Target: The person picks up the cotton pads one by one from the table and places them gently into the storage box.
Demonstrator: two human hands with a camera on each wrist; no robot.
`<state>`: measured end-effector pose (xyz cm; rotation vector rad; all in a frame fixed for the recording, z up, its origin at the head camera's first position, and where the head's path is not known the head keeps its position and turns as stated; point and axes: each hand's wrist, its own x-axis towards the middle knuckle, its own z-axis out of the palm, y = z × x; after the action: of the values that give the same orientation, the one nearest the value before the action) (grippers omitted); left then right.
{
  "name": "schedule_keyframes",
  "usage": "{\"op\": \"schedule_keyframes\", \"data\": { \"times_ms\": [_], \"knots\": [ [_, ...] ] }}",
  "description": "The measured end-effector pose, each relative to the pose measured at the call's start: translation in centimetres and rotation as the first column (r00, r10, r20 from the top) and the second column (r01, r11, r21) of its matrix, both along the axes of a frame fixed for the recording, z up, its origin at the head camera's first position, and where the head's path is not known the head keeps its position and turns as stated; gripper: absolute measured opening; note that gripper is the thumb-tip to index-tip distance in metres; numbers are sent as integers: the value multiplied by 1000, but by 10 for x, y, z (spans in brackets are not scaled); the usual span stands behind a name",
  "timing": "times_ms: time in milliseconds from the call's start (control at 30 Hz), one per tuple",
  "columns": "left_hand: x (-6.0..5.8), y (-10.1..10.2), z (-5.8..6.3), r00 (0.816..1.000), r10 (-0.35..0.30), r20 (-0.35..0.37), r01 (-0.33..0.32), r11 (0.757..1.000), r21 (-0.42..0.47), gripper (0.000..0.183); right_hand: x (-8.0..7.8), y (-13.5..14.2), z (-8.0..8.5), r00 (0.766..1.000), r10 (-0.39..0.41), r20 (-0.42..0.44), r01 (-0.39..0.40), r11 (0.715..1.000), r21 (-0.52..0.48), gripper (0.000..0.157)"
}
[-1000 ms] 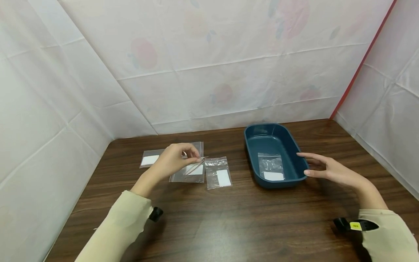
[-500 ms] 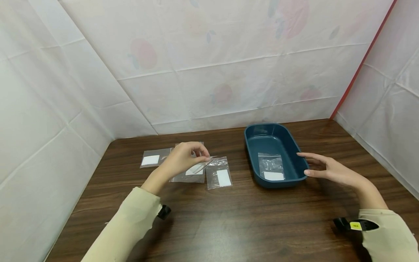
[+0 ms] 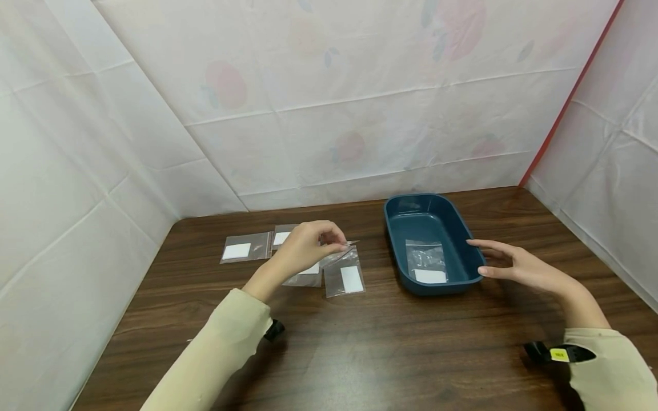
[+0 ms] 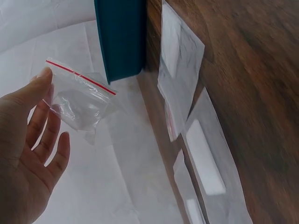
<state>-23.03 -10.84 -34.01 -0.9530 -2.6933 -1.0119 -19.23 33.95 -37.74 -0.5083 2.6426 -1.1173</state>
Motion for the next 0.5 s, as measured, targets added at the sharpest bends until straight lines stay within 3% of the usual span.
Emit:
{"op": "schedule_keyframes", "data": {
  "times_ms": [500],
  "knots": [
    [-2, 29, 8, 1000, -4, -19, 4, 1000, 4, 7, -1, 1, -1, 1000, -2, 3, 2, 1000, 2, 63]
  ]
}}
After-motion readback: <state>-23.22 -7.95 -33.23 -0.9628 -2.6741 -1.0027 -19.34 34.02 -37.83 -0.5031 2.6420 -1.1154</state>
